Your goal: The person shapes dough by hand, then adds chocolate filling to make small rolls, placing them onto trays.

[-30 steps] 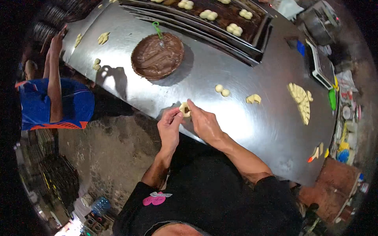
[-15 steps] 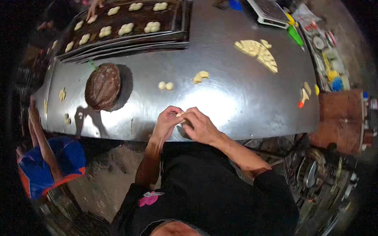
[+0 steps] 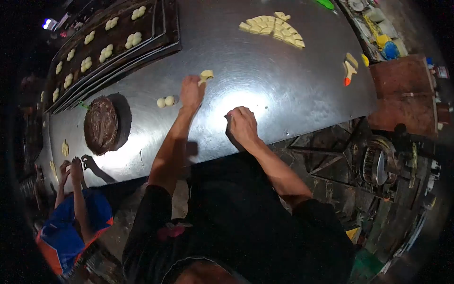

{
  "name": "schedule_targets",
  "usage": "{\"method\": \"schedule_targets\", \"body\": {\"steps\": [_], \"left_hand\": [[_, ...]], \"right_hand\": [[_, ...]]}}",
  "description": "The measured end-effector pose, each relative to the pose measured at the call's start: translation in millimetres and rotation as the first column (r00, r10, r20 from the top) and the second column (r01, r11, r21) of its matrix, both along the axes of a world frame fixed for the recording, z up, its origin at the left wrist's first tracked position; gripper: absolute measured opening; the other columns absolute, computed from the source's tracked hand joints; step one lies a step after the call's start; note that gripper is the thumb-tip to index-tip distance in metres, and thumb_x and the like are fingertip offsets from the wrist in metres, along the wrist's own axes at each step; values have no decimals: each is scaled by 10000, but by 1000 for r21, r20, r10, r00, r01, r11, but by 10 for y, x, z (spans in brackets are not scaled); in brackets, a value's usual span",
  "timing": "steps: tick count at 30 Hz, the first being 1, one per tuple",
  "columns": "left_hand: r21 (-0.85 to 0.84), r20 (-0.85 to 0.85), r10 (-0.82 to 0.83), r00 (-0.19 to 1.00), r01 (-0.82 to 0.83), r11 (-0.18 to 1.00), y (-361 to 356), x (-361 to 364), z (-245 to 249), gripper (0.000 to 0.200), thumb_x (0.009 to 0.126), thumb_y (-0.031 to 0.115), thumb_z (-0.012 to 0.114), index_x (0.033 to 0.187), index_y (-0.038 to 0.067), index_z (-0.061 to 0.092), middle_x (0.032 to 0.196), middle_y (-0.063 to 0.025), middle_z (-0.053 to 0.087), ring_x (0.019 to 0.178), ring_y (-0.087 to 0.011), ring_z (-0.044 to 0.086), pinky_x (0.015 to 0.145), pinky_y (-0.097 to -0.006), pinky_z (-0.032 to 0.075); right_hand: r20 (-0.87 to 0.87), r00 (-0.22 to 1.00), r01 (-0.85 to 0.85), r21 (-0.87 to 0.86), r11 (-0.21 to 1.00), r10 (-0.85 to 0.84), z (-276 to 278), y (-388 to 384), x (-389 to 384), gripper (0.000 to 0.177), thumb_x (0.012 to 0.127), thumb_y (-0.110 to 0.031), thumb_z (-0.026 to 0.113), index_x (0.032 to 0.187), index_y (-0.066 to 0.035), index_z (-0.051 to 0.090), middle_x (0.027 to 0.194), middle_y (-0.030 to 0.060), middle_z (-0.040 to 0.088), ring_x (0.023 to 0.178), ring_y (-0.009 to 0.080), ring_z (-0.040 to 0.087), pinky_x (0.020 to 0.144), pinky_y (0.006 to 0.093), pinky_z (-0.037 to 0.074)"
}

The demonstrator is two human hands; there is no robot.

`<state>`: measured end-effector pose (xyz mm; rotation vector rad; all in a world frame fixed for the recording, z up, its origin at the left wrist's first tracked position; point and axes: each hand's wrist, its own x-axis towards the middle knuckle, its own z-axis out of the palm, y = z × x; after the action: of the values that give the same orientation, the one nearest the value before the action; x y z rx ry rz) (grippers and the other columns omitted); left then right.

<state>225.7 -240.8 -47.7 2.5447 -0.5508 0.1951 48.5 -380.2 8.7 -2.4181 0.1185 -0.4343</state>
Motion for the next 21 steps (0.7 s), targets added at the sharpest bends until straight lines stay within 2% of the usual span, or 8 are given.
{"method": "schedule_targets", "body": {"steps": [4,6,8,10,11,16,18,21], "left_hand": [[-223,-442,-79,894,-24,975,241,-422,359,265,859,175,598,1069,29,527,874,-196,632,814,-388,619,724,-475,470],[-380,-493,-70,867,-142,914,549,-749,572,283,884,194,578,1106,37,502,871,-187,626,834,-393,610,727,-458,476],[-407,-431,2,903,-196,892,824,-945,542,209,893,172,560,1048,32,546,860,-174,624,865,-384,607,738,-442,477],[-358,52,-210,976,214,909,1150,-1068,255,137,889,117,534,975,32,598,933,-166,639,933,-357,614,798,-424,481],[-339,83,-250,965,263,903,1312,-1187,49,150,842,43,537,960,62,627,1021,-152,631,994,-311,609,852,-394,496],[-432,-60,-75,995,42,901,1655,-1480,45,162,868,59,520,991,64,625,1061,-145,630,1012,-325,603,874,-407,494],[-288,-19,171,985,-170,942,1660,-1467,98,152,897,100,506,997,55,611,1044,-155,627,987,-336,602,860,-427,491],[-154,131,62,989,-41,987,1516,-1481,-38,191,945,204,485,984,55,598,1012,-176,619,920,-372,594,820,-480,474]], "right_hand": [[23,918,-388,-149,909,396,-343,-314,-133,136,758,21,609,869,-56,627,825,108,567,840,296,554,779,405,437],[48,941,-321,-186,929,335,-443,-661,-30,84,769,-34,658,835,-63,614,814,104,570,824,304,550,757,426,418],[125,992,0,-219,976,28,-413,-451,364,56,824,-95,630,805,-45,613,866,137,614,843,330,558,772,432,406],[179,984,24,9,1000,-25,-439,-79,620,67,841,-98,608,837,-32,618,852,144,604,840,326,556,769,423,412],[89,993,-78,75,994,71,-420,35,532,66,842,-86,606,865,-28,626,864,142,607,846,322,556,774,408,422],[131,897,-407,-122,905,421,-451,-606,-45,35,797,-14,627,813,-43,616,825,137,593,800,318,562,715,426,428],[108,988,-82,-226,971,108,-462,-577,255,27,829,-62,598,818,-40,609,865,150,609,839,331,556,743,419,415],[133,989,-75,28,997,71,-415,-62,546,50,843,-69,585,851,-37,623,860,150,606,859,339,557,771,431,422]]}}
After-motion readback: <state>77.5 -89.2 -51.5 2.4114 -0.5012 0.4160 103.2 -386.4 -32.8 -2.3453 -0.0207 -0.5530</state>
